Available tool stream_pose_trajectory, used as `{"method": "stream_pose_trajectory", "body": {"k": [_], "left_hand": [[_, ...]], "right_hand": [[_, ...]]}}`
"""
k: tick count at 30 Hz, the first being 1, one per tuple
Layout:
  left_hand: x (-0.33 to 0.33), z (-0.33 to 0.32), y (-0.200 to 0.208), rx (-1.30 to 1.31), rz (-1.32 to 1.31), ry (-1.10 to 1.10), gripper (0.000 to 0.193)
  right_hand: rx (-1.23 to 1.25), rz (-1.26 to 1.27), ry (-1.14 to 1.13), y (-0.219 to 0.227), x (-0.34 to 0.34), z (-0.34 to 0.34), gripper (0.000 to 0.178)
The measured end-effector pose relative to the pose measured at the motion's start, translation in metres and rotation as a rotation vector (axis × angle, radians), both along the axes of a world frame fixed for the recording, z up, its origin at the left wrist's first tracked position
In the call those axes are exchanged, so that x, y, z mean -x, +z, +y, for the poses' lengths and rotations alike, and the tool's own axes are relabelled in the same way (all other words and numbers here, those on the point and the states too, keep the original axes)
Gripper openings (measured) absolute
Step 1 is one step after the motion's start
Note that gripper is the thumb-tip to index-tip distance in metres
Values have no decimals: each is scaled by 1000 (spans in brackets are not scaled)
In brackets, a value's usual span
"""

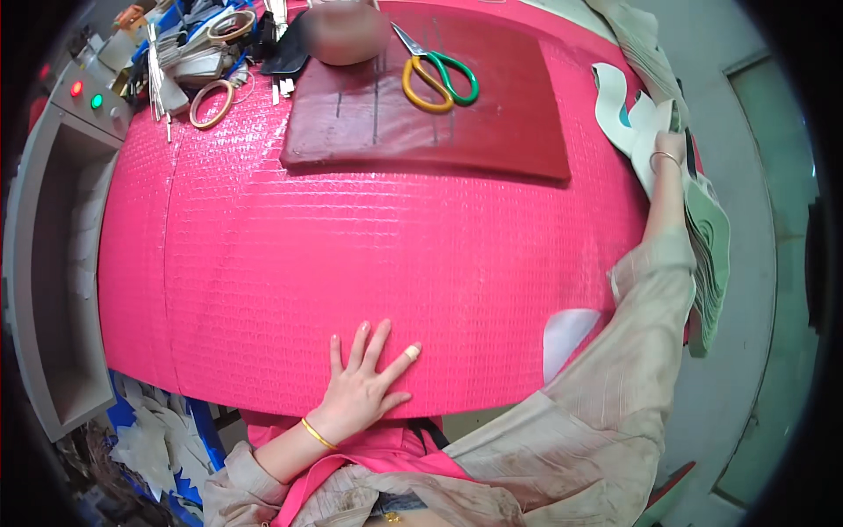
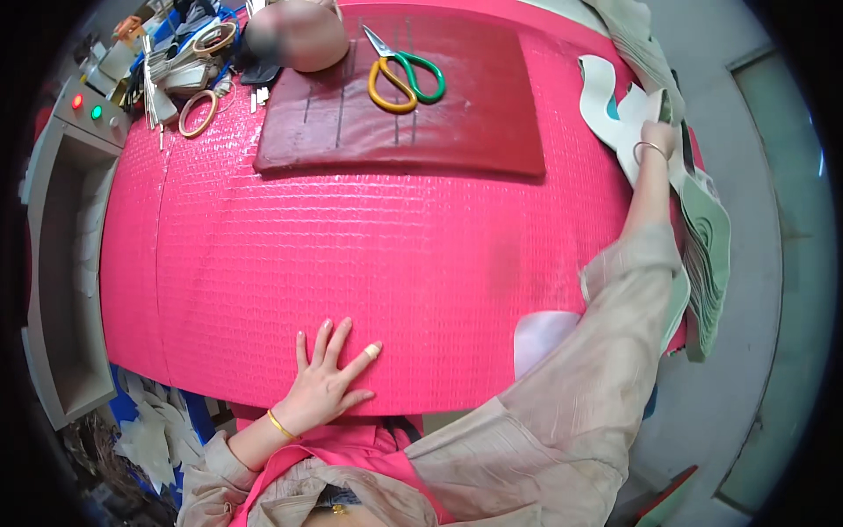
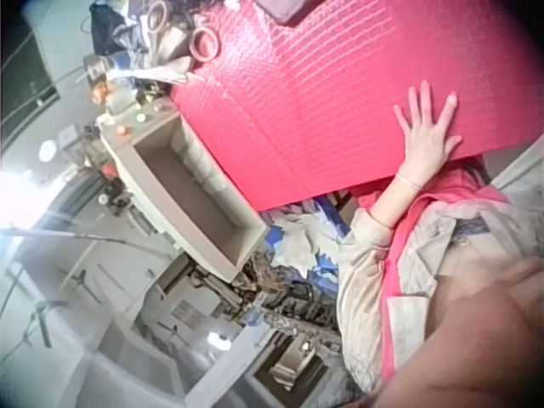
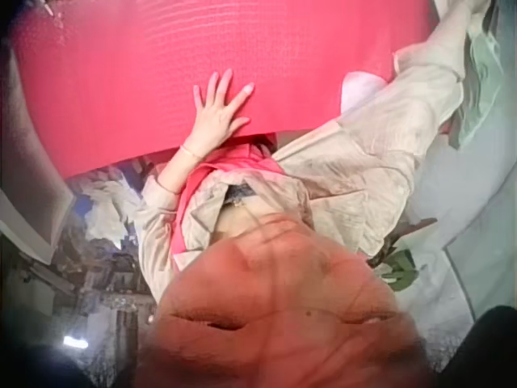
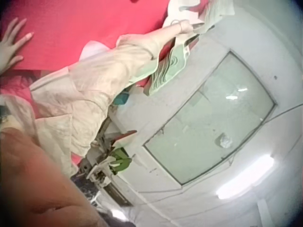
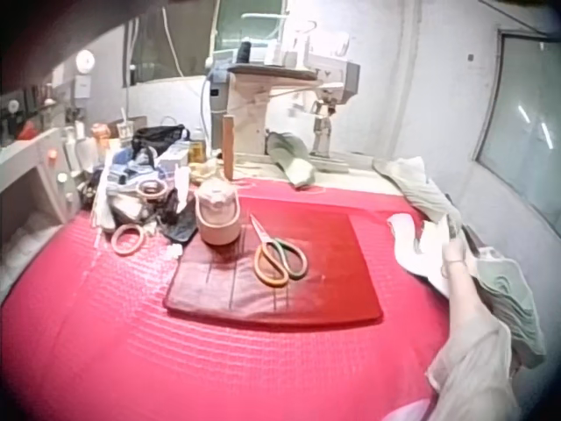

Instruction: The person assembles shoe components by hand on a pink work surface. They pick up a white shoe upper and a green insole, align them, and press the edges together to secure the fit. The person repeats this process with a second pair of components, handling each item individually and inspecting the seams.

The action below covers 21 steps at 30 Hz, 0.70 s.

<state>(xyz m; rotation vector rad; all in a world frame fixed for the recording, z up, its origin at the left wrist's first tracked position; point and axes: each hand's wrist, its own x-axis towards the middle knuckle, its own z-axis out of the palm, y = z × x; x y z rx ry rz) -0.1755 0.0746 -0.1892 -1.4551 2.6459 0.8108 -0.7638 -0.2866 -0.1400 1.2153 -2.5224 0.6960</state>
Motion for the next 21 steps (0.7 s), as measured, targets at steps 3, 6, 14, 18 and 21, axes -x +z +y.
{"method": "stream_pose_trajectory", "body": {"k": [3, 6, 14, 18, 21], "left_hand": [[-7, 4, 2, -36, -18, 58, 69], [-10, -9, 13, -208, 175, 94, 73], [-63, -62, 48, 764, 361, 371, 42], [-109, -34, 71, 461, 398, 294, 23], [-120, -40, 104, 388, 558, 508, 15]], "right_hand": [[358, -599, 390, 50, -104, 2, 28], [337, -805, 754, 111, -229, 93, 21], [-544, -498, 1819, 48, -396, 237, 27], [-256, -771, 1505, 86, -333, 176, 21], [162, -372, 901, 45, -178, 65, 28]]}}
